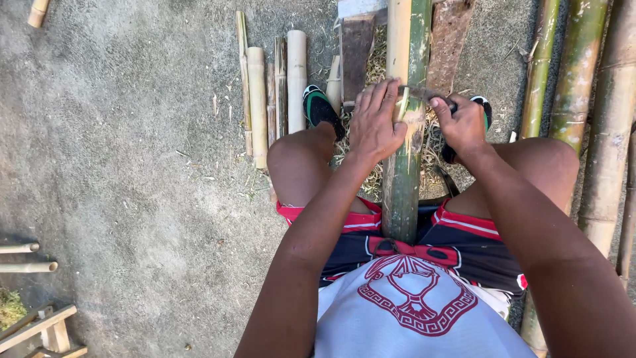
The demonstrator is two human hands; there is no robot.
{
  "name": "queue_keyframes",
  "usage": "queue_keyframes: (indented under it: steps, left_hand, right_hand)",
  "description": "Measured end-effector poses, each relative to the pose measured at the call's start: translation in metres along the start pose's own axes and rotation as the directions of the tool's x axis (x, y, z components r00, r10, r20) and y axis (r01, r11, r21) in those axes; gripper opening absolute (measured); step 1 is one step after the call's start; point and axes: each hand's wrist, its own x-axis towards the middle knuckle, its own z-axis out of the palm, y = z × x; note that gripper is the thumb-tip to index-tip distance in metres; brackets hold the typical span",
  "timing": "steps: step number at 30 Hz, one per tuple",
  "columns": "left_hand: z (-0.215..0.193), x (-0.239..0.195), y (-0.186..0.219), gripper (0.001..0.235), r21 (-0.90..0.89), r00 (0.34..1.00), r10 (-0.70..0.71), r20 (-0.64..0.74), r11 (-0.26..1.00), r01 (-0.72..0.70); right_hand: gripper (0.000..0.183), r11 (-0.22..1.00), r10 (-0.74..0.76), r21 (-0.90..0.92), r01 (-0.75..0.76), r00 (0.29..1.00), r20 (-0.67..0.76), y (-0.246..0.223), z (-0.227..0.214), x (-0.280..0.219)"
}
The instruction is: The recorder is scraping the outer green layer off a bamboo pole using a sickle-like blade while sitting outdoors.
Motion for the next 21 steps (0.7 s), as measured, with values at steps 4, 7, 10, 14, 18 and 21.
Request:
queue_keyframes:
  steps: [4,7,10,14,18,21]
  left_hand:
    - [-0.009,-0.015,0.014,0.082,0.024,1.0,-0.003,0.005,1.0,0.003]
    - [-0.018,-0.023,0.022,0.084,0.043,0.998,-0.018,0.057,0.999,0.016]
    - [-0.016,-0.033,0.027,0.09,0.041,0.994,-0.035,0.1,0.999,0.031]
    - [-0.013,-0.076,0.037,0.094,0.061,0.988,-0.076,0.135,0.996,0.068]
    - [-0.015,-0.132,0.053,0.098,-0.055,0.955,-0.193,0.227,0.976,0.21]
    - [-0.007,-0.136,0.052,0.101,-0.184,0.935,-0.18,0.305,0.952,0.244]
  right_hand:
    - [0.046,0.999,-0.032,0.017,0.033,0.999,-0.035,-0.001,-0.002,-0.023]
    - [0.049,0.999,0.04,0.036,-0.04,0.999,-0.005,0.0,-0.002,-0.038]
    - [0.054,0.996,0.078,0.037,-0.08,0.995,0.07,-0.001,-0.007,-0.05]
    - [0.061,0.959,0.282,-0.027,-0.283,0.94,0.194,0.003,-0.013,-0.076]
    - [0.059,0.982,0.177,-0.127,-0.142,0.924,0.338,-0.008,-0.036,-0.104]
    - [0.05,0.975,0.086,-0.224,0.011,0.905,0.417,-0.017,-0.046,-0.089]
